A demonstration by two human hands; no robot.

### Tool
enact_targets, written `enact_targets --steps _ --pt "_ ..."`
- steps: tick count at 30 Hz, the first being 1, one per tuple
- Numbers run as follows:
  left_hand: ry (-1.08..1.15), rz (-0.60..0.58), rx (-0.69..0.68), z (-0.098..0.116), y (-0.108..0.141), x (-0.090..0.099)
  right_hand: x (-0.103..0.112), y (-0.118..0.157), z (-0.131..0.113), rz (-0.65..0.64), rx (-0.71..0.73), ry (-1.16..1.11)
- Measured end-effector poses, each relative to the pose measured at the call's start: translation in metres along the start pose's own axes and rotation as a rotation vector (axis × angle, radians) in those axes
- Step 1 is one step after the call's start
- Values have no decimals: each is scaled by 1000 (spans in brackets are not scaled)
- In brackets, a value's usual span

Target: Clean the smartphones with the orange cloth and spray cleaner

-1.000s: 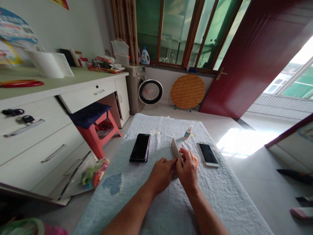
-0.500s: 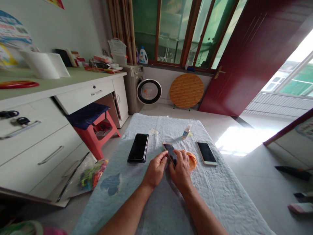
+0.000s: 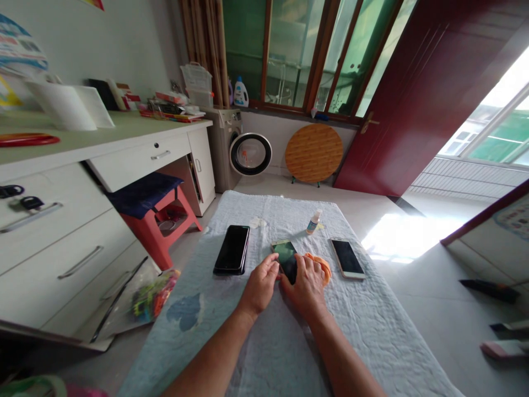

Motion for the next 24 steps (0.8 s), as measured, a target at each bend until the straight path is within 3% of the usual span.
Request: enact_targets --steps 13,24 --pt "-16 168 -175 21 4 16 -1 -3 -2 -120 -32 131" --pt "-57 276 -352 46 17 29 20 -10 3 5 10 -121"
Point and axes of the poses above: each hand's wrist, its own y-axis away from the middle knuckle, its own x-axis out of the back of the hand, z = x × y, the point moved 10 cm from there along -y, towards the middle knuckle, and after that the axes turned 14 degrees about z, right-handed, at the moved point
